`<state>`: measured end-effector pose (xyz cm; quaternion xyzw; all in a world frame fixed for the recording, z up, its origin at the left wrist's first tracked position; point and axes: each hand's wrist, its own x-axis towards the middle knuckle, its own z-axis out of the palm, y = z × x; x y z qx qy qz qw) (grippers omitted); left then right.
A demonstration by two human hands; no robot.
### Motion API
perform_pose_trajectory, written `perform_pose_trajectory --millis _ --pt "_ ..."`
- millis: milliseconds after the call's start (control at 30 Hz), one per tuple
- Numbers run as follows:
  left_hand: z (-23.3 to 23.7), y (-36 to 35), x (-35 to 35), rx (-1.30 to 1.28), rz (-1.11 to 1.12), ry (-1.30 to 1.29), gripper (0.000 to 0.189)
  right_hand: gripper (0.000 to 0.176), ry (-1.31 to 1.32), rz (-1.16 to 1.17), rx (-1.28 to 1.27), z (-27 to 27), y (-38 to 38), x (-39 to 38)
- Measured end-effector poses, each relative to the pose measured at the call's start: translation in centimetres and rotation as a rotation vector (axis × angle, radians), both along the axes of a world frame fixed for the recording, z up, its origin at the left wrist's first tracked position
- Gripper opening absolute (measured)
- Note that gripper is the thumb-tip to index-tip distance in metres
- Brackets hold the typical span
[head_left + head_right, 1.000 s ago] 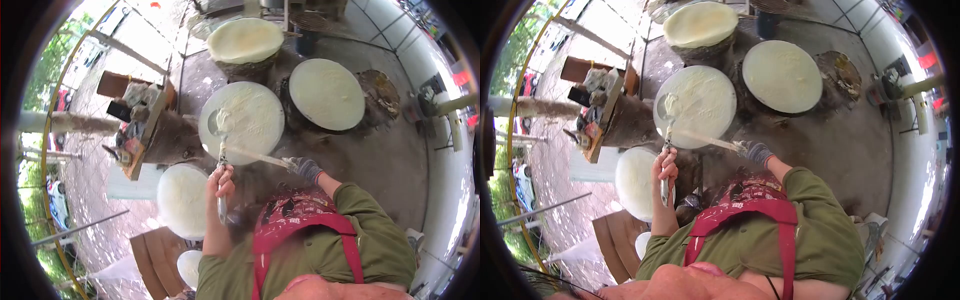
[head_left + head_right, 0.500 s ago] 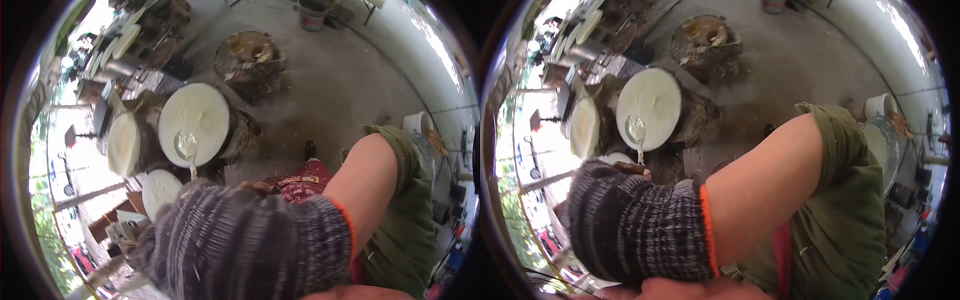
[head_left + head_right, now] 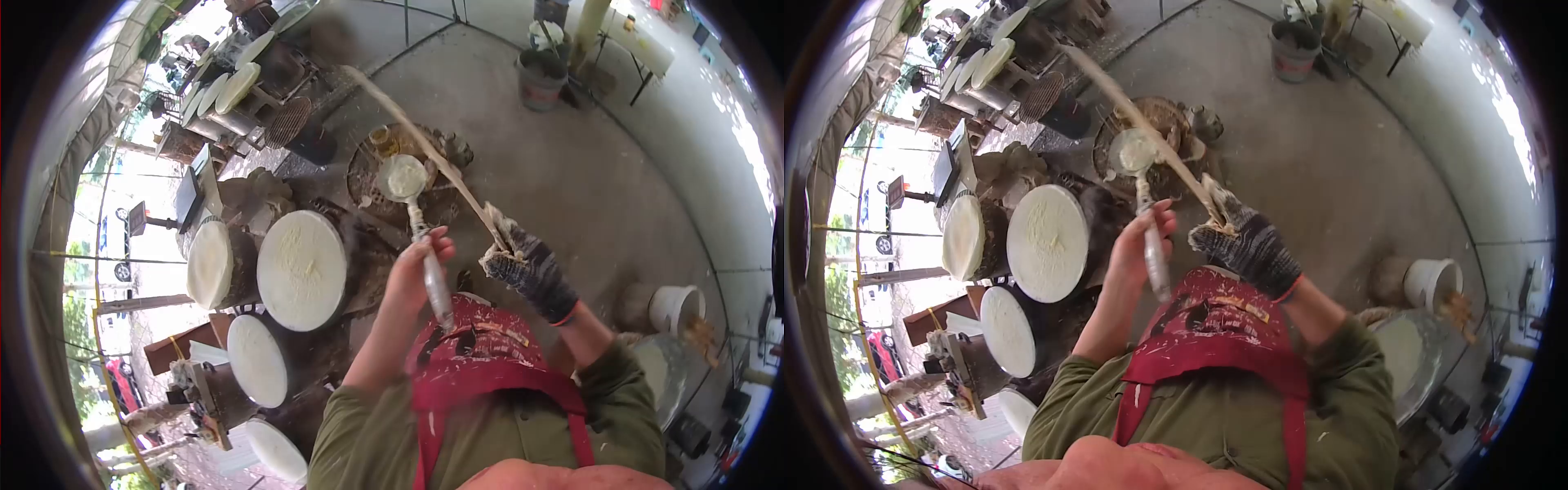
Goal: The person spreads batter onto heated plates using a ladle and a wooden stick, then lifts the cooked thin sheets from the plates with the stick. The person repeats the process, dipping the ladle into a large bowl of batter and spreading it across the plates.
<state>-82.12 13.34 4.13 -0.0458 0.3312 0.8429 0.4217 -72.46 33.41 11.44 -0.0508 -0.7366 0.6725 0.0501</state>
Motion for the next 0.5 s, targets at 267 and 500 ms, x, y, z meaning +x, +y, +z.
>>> perform_pose_trajectory --millis 267,500 --pt "-8.0 16.1 -8.4 0.061 0.075 0.048 0.048 0.066 -0.267 -0.063 -0.247 -11.0 7.2 -10.7" --pt "-18.3 16.6 -23.7 -0.713 0.574 0.24 0.057 0.062 -0.38 -0.059 -0.376 -11.8 14.7 -21.1"
